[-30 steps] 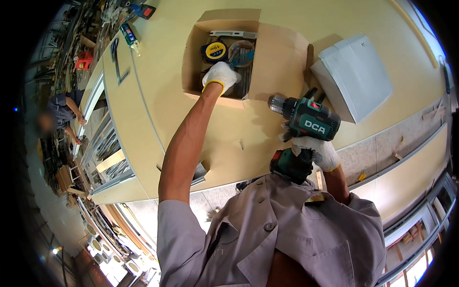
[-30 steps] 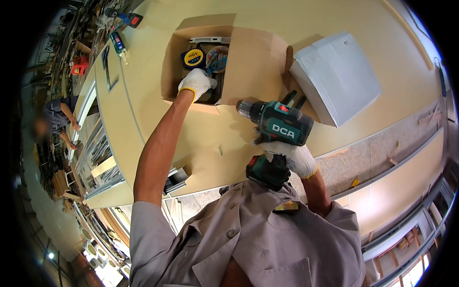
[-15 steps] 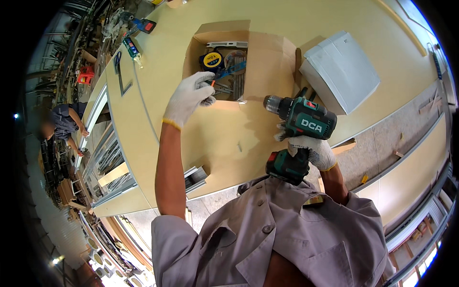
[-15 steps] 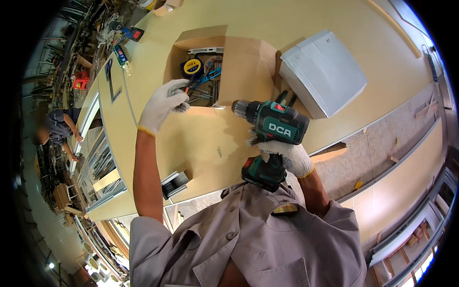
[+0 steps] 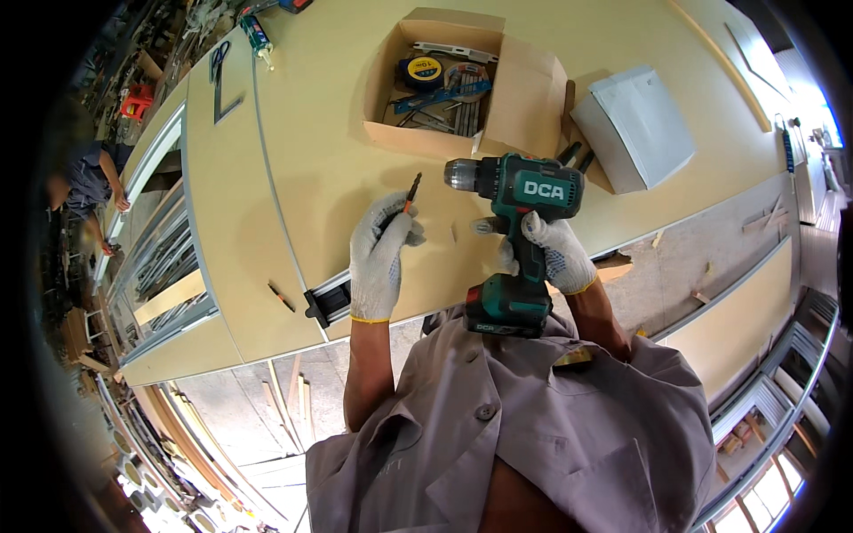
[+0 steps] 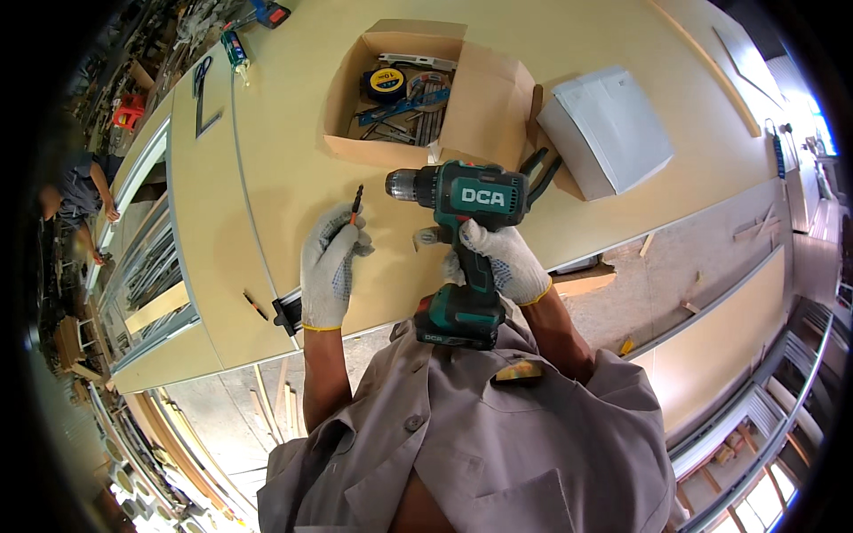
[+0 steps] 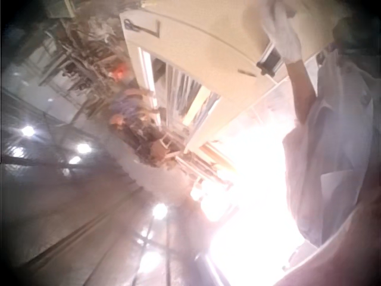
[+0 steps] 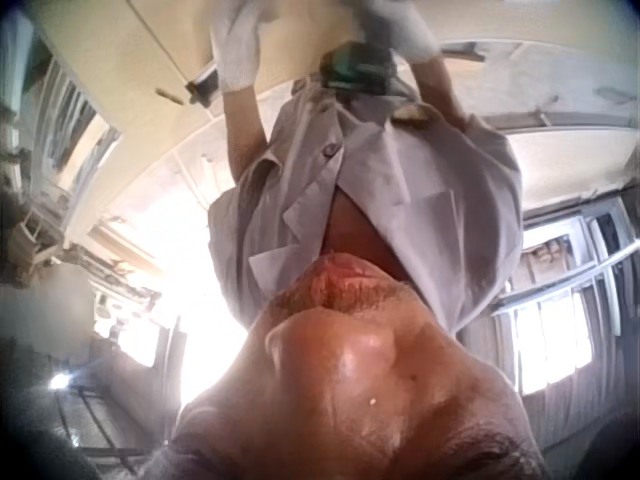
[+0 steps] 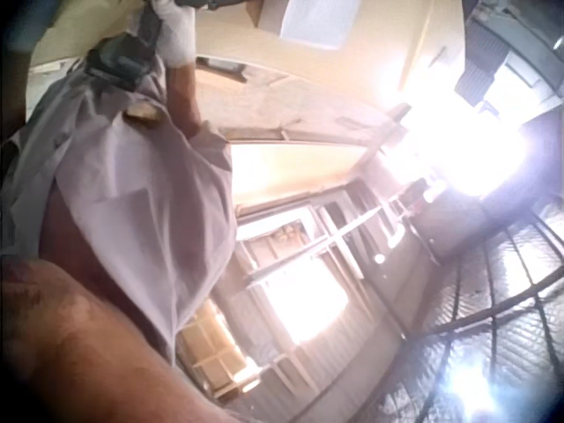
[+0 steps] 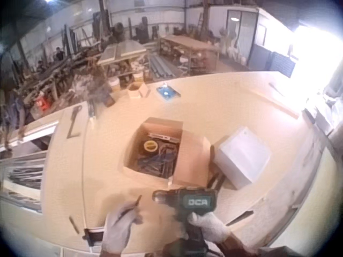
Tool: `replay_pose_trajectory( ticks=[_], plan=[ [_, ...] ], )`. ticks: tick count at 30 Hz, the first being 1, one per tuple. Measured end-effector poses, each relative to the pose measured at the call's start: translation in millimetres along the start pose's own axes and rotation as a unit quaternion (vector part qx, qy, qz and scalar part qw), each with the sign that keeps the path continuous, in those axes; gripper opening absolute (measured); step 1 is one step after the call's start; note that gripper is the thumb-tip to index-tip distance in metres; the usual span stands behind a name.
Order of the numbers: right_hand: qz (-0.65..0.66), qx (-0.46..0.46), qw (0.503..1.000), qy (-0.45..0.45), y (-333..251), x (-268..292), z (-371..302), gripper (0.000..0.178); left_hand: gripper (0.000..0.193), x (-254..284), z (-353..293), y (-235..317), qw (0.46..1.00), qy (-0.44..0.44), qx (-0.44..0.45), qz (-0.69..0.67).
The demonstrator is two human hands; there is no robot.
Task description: The person handles a large blue panel with a coworker, then picks up metal profiles and a black plastic corner piece. They insert the corner piece into the profile, walk to a workbench, and use a cordless drill to drive screws into the profile. The person continues assembling the metal frame components on the bench.
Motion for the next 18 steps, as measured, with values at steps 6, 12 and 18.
replay_pose_trajectory(
  ticks=[6, 12, 18],
  plan=[
    [-0.051, 0.124, 0.984, 0.118, 14, -14, -1, 0.072, 0.033, 49, -14, -19, 0.998, 0.065, -0.010, -0.004],
    [-0.063, 0.081, 0.993, 0.066, 8, -20, -8, 0.078, 0.027, 64, -14, -14, 0.995, 0.054, -0.055, 0.059],
    [-0.088, -0.009, 0.996, 0.006, 8, -37, -19, 0.078, 0.024, 62, -11, 0, 0.990, 0.037, -0.092, 0.102]
  ],
)
Point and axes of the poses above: each hand's wrist, its own z-axis towards the middle knuckle, its own x-axis out of the back of the hand, y = z × x, the point moved 3 cm from there along z, towards the middle knuckle, and after that the axes turned 13 degrees about y, right-handed, at the moved point
